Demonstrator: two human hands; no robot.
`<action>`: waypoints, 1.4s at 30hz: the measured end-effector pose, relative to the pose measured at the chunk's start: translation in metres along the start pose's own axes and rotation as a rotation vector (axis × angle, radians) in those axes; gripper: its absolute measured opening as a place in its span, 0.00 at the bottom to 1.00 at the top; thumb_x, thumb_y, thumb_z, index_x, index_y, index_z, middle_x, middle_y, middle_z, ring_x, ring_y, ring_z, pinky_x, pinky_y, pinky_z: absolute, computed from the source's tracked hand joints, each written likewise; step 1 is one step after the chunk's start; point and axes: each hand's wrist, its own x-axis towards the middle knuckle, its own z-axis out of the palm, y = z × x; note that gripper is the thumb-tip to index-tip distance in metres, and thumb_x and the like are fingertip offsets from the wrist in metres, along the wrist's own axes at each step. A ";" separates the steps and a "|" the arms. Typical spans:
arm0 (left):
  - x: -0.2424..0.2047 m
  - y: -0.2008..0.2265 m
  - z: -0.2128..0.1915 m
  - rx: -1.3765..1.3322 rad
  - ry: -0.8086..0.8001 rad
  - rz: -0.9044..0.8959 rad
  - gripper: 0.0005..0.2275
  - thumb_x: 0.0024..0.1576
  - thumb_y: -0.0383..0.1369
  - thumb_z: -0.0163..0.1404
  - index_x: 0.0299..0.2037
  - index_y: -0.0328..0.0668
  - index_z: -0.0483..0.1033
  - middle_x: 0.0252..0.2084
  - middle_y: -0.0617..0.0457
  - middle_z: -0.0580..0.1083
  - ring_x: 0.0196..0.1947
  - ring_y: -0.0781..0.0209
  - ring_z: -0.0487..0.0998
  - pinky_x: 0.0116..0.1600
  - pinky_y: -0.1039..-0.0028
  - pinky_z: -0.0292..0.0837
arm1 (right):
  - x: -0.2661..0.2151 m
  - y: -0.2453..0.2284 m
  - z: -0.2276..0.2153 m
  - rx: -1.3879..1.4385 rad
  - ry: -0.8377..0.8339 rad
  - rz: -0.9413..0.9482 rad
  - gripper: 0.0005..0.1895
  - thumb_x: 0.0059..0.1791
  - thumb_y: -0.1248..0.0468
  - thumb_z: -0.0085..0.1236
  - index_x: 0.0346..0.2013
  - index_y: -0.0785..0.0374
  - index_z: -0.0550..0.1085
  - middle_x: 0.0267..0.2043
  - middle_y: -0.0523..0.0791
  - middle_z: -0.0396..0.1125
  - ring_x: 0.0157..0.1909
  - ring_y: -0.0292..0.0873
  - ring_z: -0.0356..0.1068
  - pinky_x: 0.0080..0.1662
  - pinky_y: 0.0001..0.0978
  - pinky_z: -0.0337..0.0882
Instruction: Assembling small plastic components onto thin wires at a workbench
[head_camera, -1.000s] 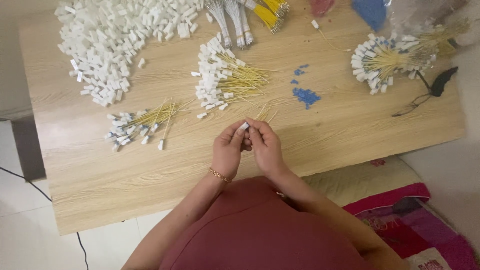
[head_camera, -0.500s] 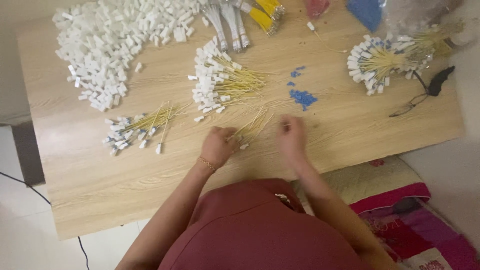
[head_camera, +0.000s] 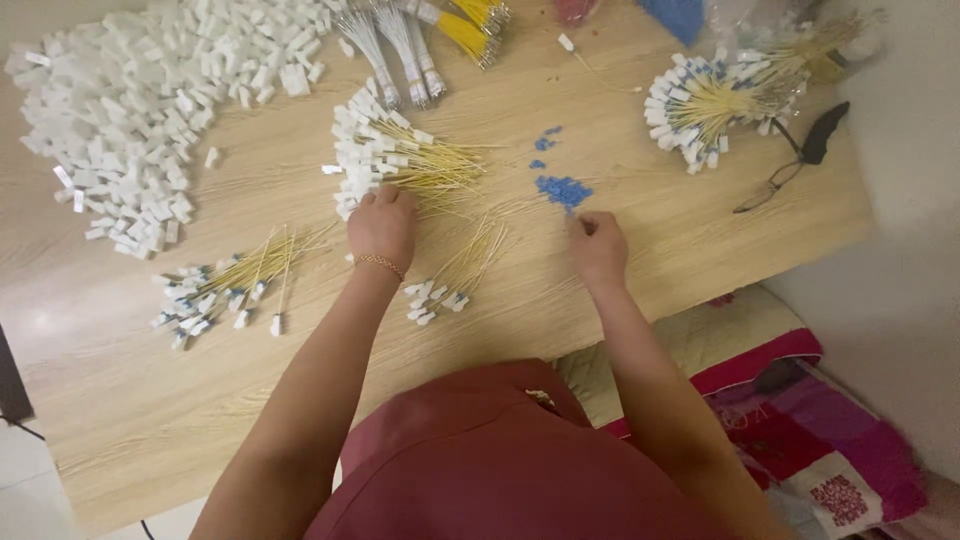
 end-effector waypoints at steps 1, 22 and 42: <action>0.000 0.000 0.003 0.001 -0.005 0.001 0.05 0.54 0.33 0.46 0.33 0.54 0.77 0.37 0.57 0.75 0.38 0.54 0.78 0.37 0.66 0.75 | -0.003 -0.007 -0.001 0.000 -0.003 0.004 0.15 0.47 0.56 0.55 0.43 0.61 0.75 0.41 0.53 0.72 0.49 0.56 0.70 0.48 0.49 0.70; -0.046 0.003 -0.025 -1.089 0.001 -0.317 0.11 0.58 0.32 0.50 0.49 0.36 0.75 0.27 0.46 0.74 0.27 0.55 0.77 0.35 0.67 0.74 | -0.043 -0.019 -0.001 0.750 -0.243 0.114 0.10 0.46 0.66 0.58 0.37 0.69 0.70 0.30 0.46 0.66 0.32 0.39 0.71 0.38 0.28 0.75; -0.119 0.044 -0.067 -1.769 -0.205 -0.706 0.14 0.57 0.33 0.53 0.51 0.37 0.73 0.37 0.47 0.78 0.28 0.63 0.80 0.25 0.83 0.76 | -0.122 -0.090 0.002 1.139 -0.763 0.131 0.06 0.48 0.70 0.56 0.38 0.63 0.71 0.32 0.47 0.71 0.31 0.43 0.75 0.34 0.31 0.78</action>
